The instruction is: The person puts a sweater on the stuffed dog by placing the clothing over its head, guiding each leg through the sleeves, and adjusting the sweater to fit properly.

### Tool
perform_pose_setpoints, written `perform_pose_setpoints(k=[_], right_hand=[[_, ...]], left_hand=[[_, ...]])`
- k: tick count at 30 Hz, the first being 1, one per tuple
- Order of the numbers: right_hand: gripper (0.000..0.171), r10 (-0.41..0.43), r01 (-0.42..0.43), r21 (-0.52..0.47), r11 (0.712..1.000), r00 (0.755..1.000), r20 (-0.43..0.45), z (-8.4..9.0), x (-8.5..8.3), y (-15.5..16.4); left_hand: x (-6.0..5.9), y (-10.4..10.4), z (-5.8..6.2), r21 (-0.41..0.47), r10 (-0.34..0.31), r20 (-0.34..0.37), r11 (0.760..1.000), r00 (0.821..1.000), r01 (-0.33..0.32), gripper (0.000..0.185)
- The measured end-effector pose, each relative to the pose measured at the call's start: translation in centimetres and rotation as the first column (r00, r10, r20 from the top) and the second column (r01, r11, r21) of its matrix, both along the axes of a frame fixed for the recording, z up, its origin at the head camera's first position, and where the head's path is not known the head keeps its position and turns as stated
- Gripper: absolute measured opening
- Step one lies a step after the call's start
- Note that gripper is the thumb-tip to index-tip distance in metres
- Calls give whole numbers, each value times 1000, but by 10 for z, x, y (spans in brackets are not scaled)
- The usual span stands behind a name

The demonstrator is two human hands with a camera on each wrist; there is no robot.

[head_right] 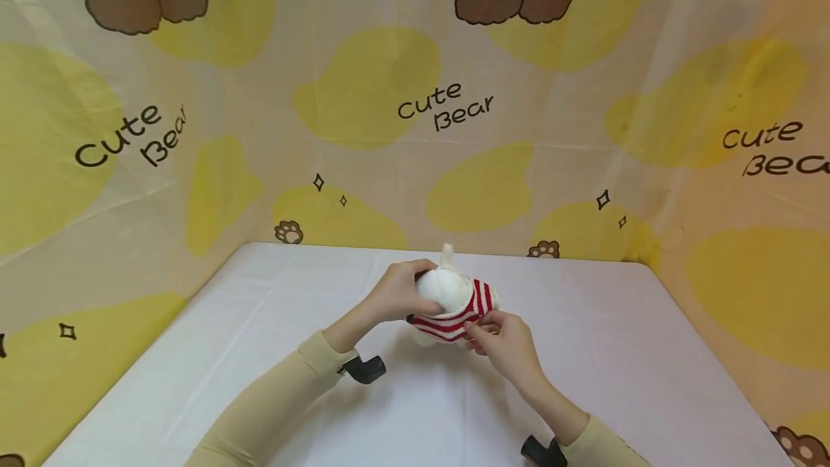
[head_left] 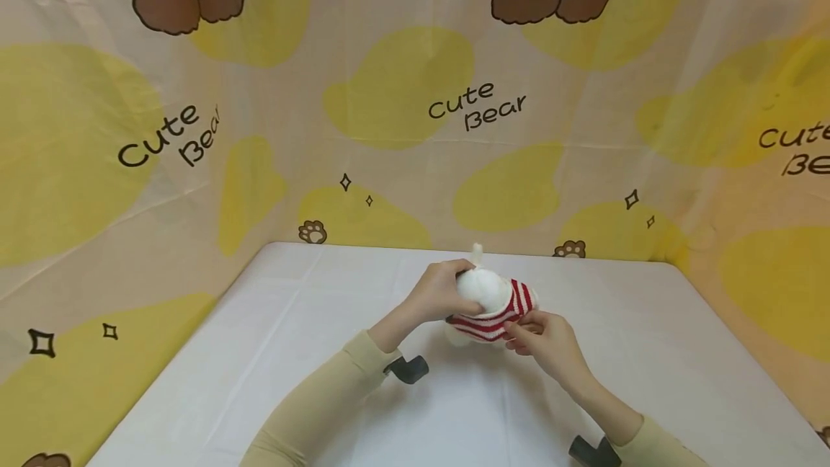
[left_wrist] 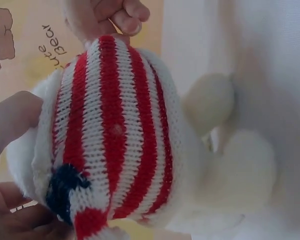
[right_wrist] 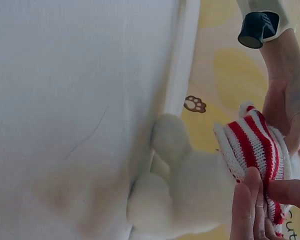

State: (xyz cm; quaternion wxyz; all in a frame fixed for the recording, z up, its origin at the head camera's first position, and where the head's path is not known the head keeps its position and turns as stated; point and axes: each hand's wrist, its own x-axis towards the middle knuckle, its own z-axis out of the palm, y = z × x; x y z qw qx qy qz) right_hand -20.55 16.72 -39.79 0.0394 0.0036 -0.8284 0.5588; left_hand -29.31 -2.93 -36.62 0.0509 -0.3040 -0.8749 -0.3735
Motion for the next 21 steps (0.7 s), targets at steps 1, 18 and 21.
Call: perform_pose_setpoints(k=[1,18,21], right_hand=[[22,-4,4,2,1000,1000,-2,0,1,0],[15,-8,9,-63,998,1000,19,1,4,-2],[15,-3,6,-95,995,999,35,-1,6,-1]], left_hand=[[0,1,0,-3,6,-3,1000,1000,-6,50],[-5,3,4,-12,35,5,999,999,-35,42],[-6,3,3,19,35,26,999,999,-35,40]])
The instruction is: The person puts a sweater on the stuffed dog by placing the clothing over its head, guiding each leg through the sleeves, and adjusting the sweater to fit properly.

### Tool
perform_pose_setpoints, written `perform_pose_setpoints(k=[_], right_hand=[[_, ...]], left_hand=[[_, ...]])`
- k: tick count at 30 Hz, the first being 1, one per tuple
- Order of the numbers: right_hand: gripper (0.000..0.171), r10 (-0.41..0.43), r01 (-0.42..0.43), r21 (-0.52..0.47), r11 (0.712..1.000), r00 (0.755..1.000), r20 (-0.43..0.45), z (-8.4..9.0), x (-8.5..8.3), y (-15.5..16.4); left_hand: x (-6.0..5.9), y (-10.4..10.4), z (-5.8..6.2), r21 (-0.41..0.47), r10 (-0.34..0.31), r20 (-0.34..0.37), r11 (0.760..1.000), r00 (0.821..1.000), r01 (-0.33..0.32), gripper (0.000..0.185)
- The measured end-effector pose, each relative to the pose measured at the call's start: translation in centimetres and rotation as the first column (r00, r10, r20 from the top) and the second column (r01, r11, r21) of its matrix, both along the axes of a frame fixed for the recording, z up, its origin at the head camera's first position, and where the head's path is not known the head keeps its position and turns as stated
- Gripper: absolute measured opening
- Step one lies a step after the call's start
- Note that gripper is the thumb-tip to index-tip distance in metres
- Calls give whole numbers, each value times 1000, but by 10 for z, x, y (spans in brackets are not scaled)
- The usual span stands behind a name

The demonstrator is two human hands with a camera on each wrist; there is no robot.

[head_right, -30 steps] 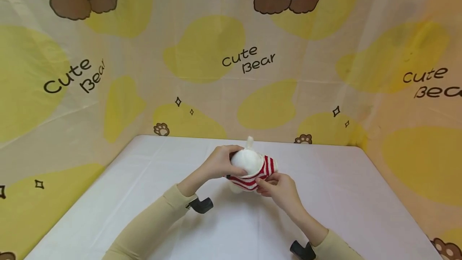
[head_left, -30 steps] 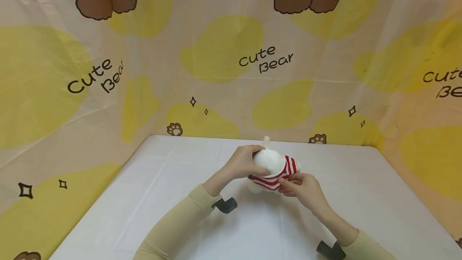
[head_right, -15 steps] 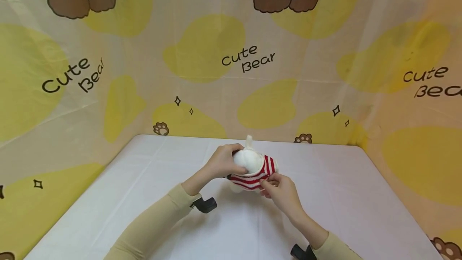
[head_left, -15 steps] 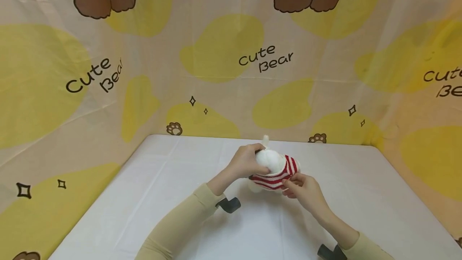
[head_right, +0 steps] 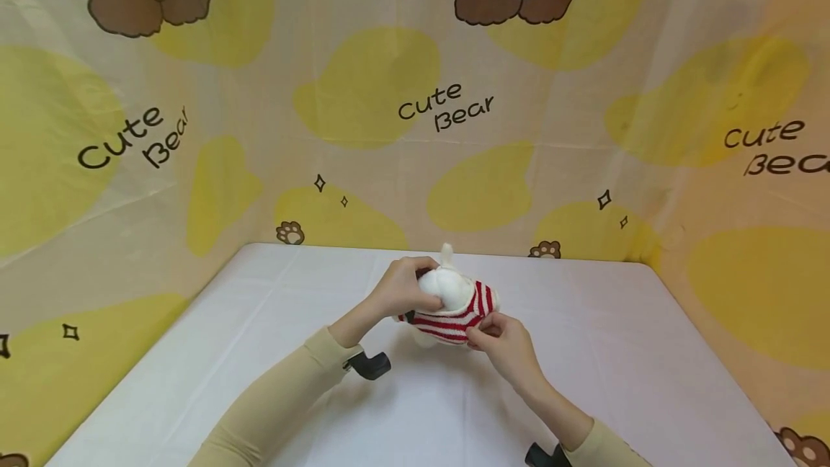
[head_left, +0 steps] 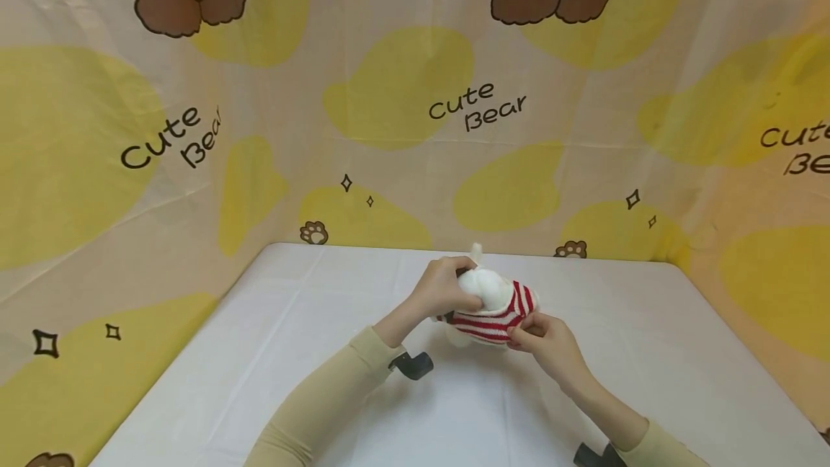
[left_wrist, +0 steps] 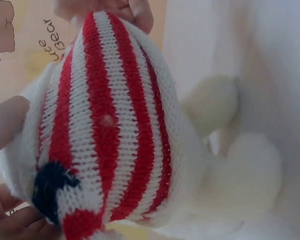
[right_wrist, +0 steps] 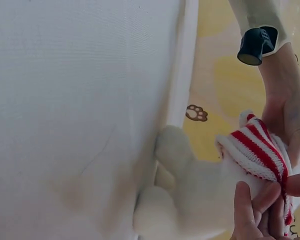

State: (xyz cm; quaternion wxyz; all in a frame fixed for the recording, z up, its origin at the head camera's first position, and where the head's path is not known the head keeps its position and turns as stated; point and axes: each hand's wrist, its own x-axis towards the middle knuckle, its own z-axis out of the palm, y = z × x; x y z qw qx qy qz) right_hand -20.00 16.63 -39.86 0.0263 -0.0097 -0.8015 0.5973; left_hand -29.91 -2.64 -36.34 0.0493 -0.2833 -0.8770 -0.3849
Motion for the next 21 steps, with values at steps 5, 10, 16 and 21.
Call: perform_pose_setpoints(k=[5,10,16,21], right_hand=[[15,10,-2,-113,994,998,66,-3,0,1],[22,29,-8,-192,981,994,103,-3,-2,2],[36,-18,28,-104,994,995,93,0,0,3],[36,-9,20,-110,994,995,102,3,2,3]], left_hand=[[-2,1,-1,47,19,28,999,999,-20,38],[-3,1,-1,62,26,38,998,999,-29,39],[-3,1,-1,69,26,45,997,999,-29,39],[-3,1,0,78,25,46,997,999,-29,38]])
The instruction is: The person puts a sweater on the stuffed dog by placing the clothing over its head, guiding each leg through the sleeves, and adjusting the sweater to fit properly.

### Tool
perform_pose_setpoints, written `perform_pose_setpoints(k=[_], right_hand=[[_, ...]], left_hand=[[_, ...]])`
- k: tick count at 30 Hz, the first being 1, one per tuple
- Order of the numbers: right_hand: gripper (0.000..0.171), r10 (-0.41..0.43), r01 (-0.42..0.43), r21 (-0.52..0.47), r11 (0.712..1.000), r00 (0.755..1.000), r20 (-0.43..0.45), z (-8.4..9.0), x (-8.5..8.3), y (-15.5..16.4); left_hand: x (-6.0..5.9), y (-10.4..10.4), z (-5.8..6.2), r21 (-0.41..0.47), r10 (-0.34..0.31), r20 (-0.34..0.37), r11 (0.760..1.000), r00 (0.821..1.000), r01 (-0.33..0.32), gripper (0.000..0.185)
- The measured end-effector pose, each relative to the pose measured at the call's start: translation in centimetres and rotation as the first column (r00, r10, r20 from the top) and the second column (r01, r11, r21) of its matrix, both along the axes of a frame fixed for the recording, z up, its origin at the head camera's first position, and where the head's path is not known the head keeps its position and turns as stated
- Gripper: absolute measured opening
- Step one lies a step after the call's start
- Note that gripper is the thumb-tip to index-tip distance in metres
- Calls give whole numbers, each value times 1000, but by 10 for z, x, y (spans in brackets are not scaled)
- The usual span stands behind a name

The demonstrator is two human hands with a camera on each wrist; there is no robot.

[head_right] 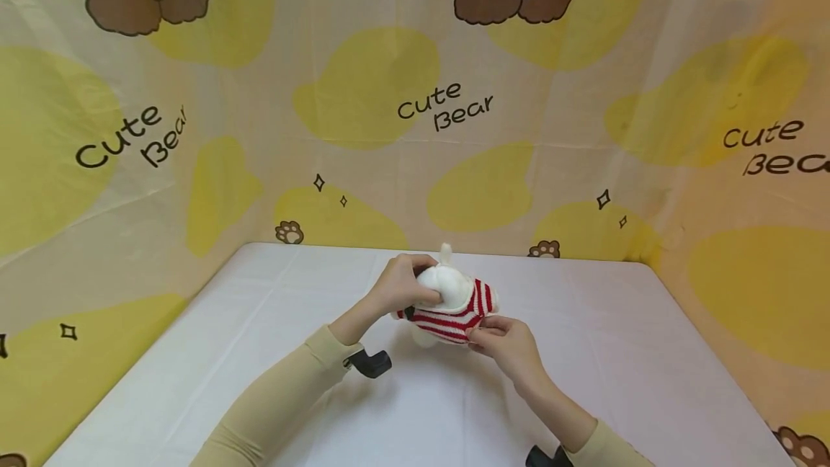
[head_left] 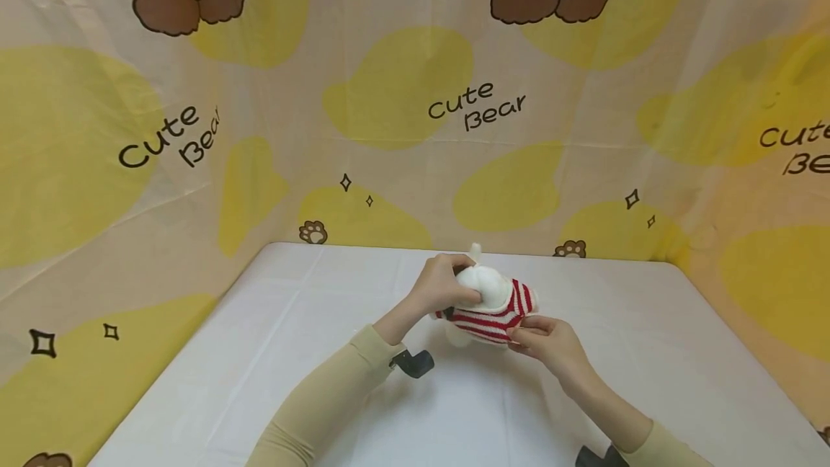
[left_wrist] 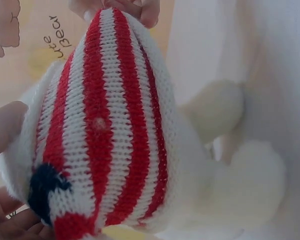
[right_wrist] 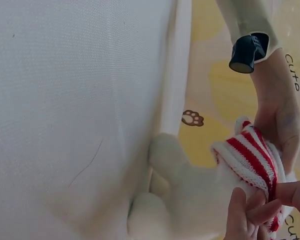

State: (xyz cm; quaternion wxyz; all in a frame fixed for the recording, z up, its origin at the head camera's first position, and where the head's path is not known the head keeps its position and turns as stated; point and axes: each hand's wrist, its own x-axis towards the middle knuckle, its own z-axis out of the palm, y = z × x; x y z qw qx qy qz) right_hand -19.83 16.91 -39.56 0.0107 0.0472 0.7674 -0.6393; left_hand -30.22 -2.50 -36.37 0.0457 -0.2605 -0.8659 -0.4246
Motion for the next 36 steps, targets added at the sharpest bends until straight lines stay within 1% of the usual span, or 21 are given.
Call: perform_pose_setpoints(k=[3,6,10,13,16,21,25,28,32,36], right_hand=[[27,16,-16,17,1000,1000,-6,1,0,-2],[23,35,-34,47,998,999,-21,1,1,-3],[24,59,-56,63,996,997,-40,1,1,-2],[26,95,-94,38,995,995,-40,0,2,0],[27,142,-140,38,989,989,-43,-3,1,2],[25,200,-191,110,975,976,-86,-9,1,4],[22,213,-190,183,964,971,-113,-13,2,4],[19,209,-179,226,958,971,-117,-17,3,3],[16,201,-169,255,952,974,-107,-21,5,1],[14,202,-160,289,944,972,-120,-25,5,-1]], left_hand=[[-1,1,0,2,8,-3,1000,1000,-8,37],[-2,1,-1,10,23,2,1000,1000,-23,37],[-4,3,-2,43,42,26,998,999,-43,36],[-5,2,-2,61,50,50,997,998,-53,34],[-6,2,1,71,48,80,996,996,-54,34],[-6,2,2,89,38,134,995,990,-51,31],[-6,3,3,117,43,187,991,981,-66,30],[-6,3,2,131,52,219,988,974,-82,28],[-5,4,0,146,64,250,984,966,-103,26],[-3,3,-1,150,85,272,980,958,-129,27]])
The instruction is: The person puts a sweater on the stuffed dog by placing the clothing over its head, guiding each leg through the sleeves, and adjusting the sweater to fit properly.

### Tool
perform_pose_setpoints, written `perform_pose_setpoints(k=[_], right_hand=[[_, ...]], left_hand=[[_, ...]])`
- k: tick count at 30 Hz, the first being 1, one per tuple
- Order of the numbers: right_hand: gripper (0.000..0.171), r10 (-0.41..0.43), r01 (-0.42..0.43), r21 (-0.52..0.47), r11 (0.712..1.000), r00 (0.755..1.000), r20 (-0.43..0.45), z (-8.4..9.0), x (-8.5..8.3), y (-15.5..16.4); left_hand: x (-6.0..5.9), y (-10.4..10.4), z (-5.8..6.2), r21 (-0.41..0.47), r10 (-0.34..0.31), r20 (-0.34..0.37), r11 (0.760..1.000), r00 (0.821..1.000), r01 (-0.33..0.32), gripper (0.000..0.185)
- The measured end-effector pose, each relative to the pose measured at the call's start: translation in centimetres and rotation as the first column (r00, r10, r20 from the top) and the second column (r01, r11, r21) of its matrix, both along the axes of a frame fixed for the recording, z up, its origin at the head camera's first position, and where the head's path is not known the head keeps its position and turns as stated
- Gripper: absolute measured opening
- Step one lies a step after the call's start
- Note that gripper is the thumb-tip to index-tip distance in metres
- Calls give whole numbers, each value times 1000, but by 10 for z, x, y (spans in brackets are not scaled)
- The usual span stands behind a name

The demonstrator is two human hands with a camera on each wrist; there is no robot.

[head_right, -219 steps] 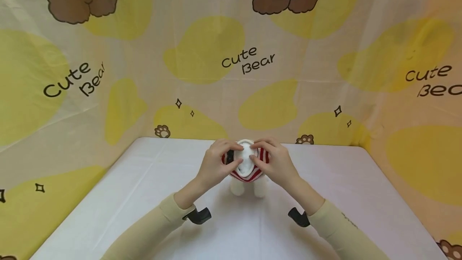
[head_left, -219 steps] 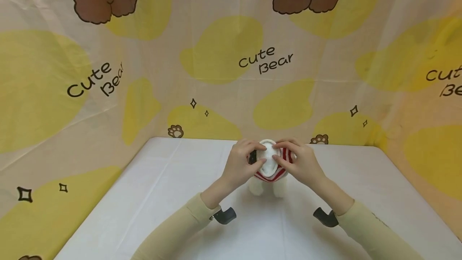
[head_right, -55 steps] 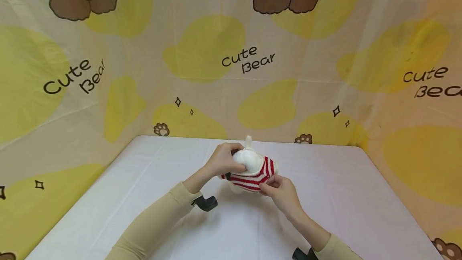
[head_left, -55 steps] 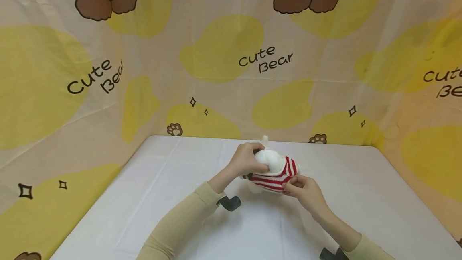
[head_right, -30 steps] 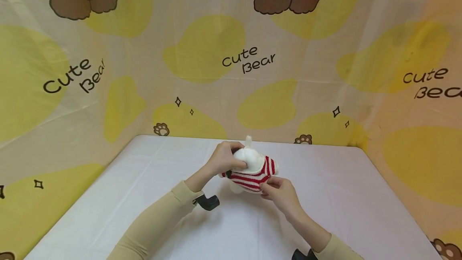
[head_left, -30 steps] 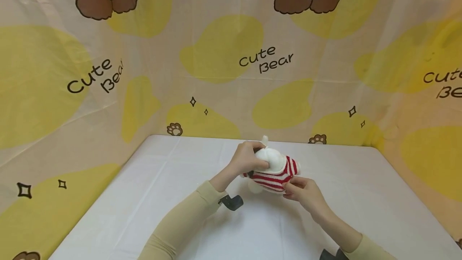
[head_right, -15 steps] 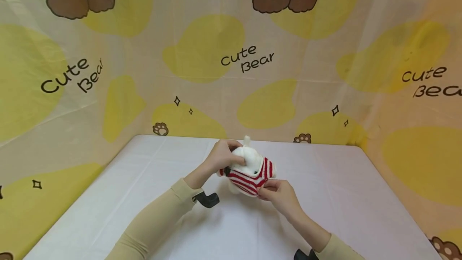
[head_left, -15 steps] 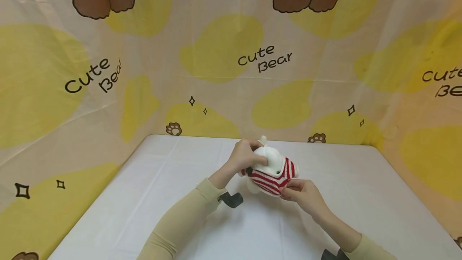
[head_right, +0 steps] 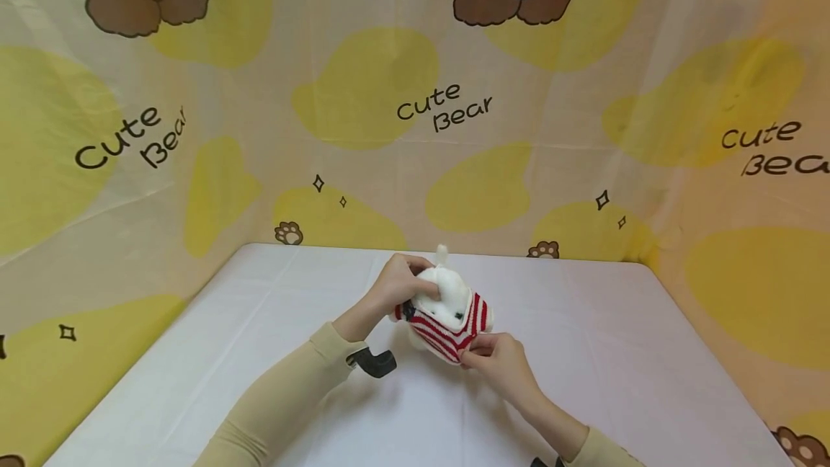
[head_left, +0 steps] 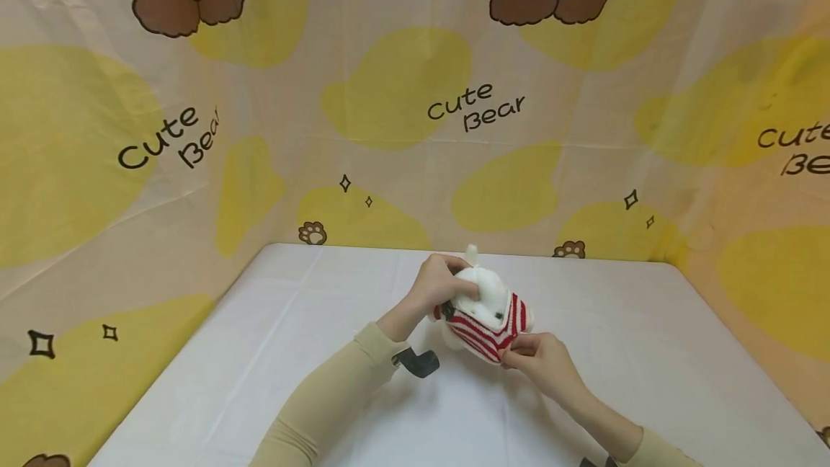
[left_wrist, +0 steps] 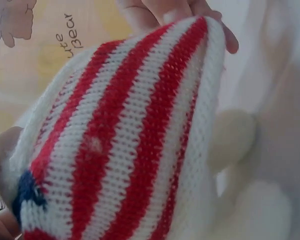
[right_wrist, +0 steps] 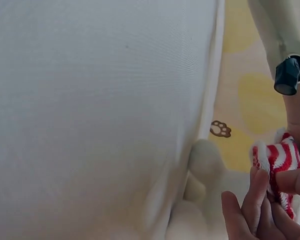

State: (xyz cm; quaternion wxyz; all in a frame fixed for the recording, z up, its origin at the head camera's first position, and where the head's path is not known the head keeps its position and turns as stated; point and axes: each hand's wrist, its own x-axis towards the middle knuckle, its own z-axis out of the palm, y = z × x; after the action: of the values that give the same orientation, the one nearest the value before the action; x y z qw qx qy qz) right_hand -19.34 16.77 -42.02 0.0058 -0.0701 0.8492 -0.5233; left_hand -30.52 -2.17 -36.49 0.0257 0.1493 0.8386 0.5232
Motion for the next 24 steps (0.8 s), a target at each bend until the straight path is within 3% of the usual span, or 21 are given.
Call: perform_pose_setpoints(k=[5,9,13,18,24], right_hand=[[23,2,6,-105,994,997,72,-3,-3,0],[35,18,25,-255,967,986,164,0,-4,3],[44,68,8,-338,941,975,214,9,-5,6],[60,44,63,-338,939,953,299,20,-10,4],[61,-103,194,-236,952,931,351,24,-15,-5]], left_hand=[[1,-1,0,-3,1,-12,1000,1000,-1,28],[1,-1,2,-16,-44,-55,999,998,43,27],[1,-1,3,-22,-62,-84,998,995,61,27],[2,-2,4,-29,-55,-96,998,994,52,27],[3,0,3,-53,-55,-124,997,991,48,27]])
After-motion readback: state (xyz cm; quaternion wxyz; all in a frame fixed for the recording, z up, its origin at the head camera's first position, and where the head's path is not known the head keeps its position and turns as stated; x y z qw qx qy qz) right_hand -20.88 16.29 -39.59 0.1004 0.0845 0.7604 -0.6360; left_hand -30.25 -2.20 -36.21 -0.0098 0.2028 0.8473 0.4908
